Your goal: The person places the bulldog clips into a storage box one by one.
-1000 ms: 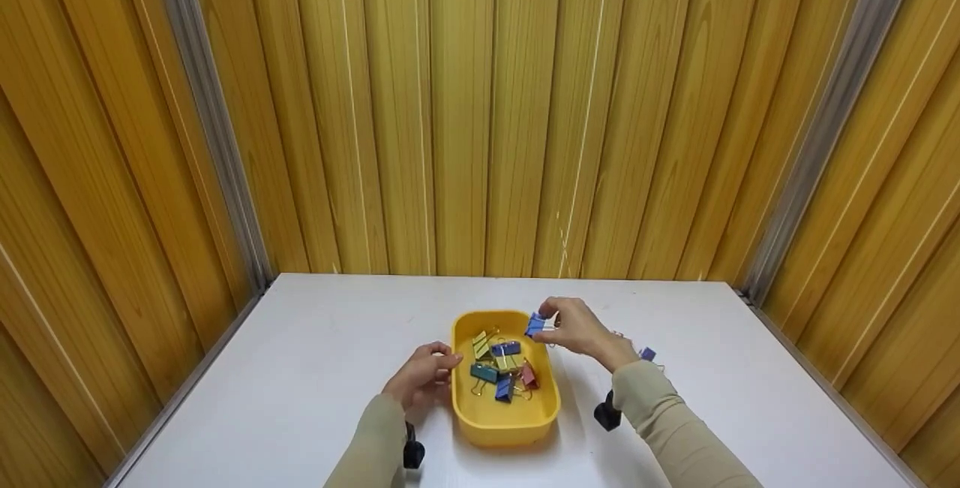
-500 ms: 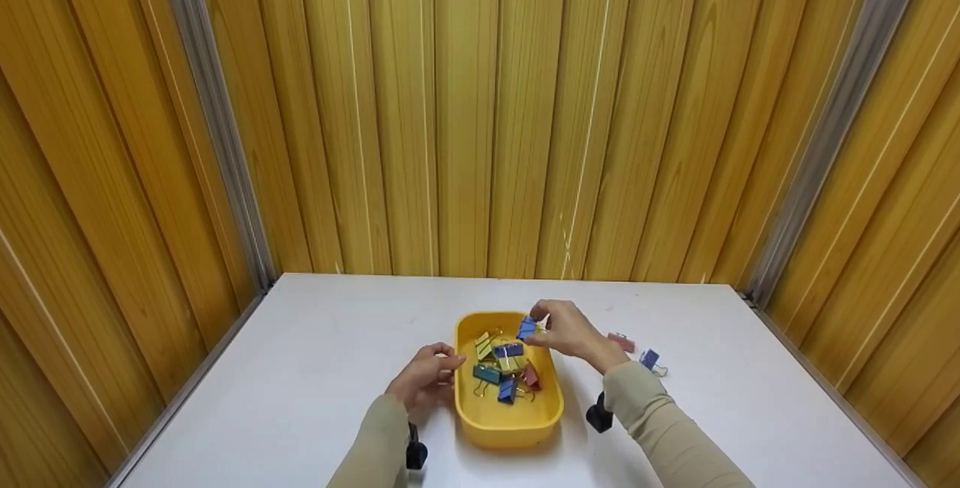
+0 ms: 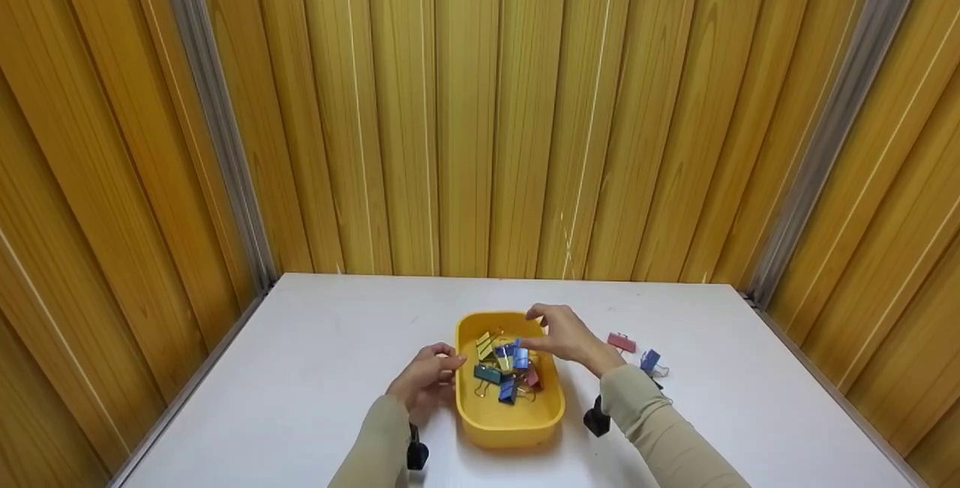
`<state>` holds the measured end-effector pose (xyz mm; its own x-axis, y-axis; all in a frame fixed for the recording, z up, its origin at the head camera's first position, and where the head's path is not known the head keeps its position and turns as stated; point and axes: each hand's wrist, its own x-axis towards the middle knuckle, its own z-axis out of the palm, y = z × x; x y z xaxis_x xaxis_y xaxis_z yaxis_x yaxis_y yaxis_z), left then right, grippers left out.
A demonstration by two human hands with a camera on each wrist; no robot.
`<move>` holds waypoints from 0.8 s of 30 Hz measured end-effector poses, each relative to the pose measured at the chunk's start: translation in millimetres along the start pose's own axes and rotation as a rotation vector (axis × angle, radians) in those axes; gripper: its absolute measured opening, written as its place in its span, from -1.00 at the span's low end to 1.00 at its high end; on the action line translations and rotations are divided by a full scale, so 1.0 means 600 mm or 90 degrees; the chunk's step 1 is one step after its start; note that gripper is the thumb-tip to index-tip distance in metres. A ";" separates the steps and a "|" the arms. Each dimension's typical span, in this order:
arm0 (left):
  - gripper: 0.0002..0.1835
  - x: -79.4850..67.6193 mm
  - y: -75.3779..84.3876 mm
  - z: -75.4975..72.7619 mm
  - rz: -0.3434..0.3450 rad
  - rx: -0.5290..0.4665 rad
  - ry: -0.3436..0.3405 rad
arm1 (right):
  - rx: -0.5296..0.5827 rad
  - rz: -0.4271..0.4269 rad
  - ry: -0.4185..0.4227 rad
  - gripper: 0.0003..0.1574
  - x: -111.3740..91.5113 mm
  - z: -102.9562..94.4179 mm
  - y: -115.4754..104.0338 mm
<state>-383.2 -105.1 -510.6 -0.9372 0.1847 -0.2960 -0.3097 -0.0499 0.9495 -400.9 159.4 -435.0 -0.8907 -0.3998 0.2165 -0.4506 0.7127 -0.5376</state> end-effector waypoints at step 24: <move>-0.62 0.004 -0.010 -0.001 -0.010 0.003 0.003 | -0.075 0.105 0.112 -0.41 -0.142 -0.079 0.132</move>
<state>-383.5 -105.1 -517.0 -0.9329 0.1812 -0.3112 -0.3235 -0.0419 0.9453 -363.7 277.2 -457.0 -0.9451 -0.1734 0.2770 -0.2926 0.8266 -0.4808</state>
